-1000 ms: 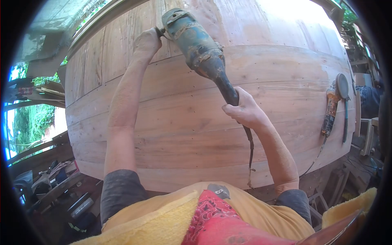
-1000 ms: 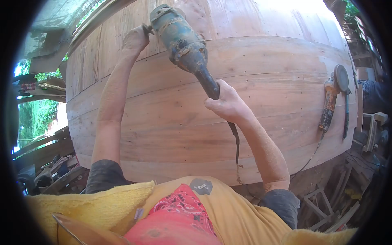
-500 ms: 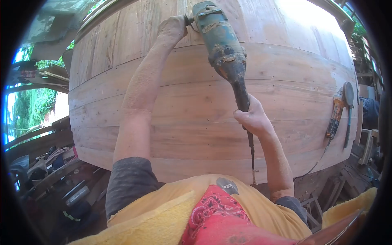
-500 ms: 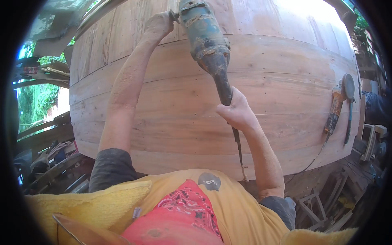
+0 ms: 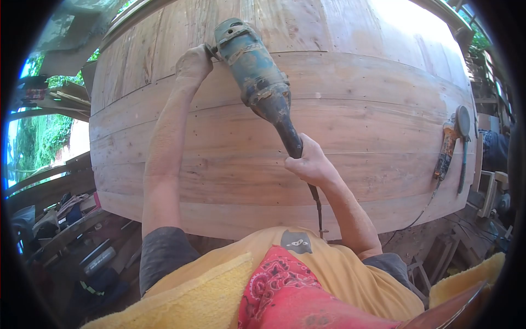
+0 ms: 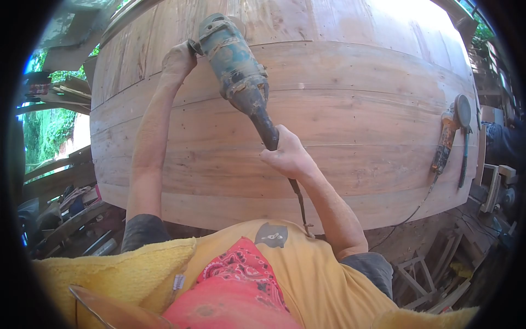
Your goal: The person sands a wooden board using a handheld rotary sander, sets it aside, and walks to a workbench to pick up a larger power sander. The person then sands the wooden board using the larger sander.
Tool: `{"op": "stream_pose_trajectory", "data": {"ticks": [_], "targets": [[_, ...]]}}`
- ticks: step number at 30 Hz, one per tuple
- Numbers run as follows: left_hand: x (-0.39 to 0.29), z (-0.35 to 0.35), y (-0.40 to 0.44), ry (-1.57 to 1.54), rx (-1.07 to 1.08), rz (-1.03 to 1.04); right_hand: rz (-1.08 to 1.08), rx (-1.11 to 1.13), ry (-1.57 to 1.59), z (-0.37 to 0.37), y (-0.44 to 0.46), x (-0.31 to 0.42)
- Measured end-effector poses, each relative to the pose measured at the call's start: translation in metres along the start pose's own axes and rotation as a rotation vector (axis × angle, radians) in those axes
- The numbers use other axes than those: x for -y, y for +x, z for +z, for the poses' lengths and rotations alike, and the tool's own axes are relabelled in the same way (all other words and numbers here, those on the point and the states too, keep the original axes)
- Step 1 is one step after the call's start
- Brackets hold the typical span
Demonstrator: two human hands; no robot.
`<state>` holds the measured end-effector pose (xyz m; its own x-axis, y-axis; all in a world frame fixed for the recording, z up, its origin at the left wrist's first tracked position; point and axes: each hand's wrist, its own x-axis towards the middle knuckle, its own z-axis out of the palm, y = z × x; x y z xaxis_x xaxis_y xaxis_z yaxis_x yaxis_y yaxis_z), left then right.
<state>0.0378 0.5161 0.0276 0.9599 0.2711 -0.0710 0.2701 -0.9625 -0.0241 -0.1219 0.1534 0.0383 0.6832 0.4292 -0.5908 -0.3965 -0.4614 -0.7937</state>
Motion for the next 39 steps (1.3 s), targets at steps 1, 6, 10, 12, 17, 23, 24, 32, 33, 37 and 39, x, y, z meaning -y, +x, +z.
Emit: {"op": "stream_pose_trajectory", "data": {"ticks": [1, 6, 10, 12, 17, 23, 24, 32, 33, 37, 39], "targets": [[-0.016, 0.002, 0.004, -0.026, -0.024, 0.044, -0.011, -0.047, 0.029, -0.009, -0.007, -0.006], [-0.111, 0.0, 0.023, -0.051, -0.005, 0.207, -0.001, -0.226, 0.105, -0.048, -0.04, -0.037], [-0.158, -0.001, 0.023, -0.077, -0.009, 0.267, 0.047, -0.264, 0.162, -0.069, -0.06, -0.039], [-0.163, -0.009, 0.022, -0.086, 0.032, 0.288, 0.044, -0.261, 0.194, -0.068, -0.062, -0.041], [-0.126, 0.006, 0.025, -0.124, -0.06, 0.265, 0.002, -0.266, 0.203, -0.027, -0.043, -0.042], [-0.014, 0.012, 0.028, -0.113, -0.018, 0.239, 0.049, -0.236, 0.204, 0.06, -0.01, 0.0], [0.005, 0.008, 0.025, -0.12, -0.025, 0.235, 0.045, -0.236, 0.191, 0.076, -0.005, 0.007], [0.186, 0.016, 0.014, -0.13, -0.089, 0.12, 0.053, -0.088, 0.102, 0.19, 0.046, 0.064], [0.211, 0.02, 0.016, -0.104, -0.087, 0.09, 0.055, -0.057, 0.092, 0.203, 0.056, 0.072], [0.292, 0.033, 0.013, -0.059, -0.103, -0.002, 0.009, 0.026, 0.032, 0.251, 0.085, 0.096], [0.303, 0.042, 0.016, -0.049, -0.092, -0.02, 0.007, 0.049, 0.007, 0.259, 0.091, 0.094]]}}
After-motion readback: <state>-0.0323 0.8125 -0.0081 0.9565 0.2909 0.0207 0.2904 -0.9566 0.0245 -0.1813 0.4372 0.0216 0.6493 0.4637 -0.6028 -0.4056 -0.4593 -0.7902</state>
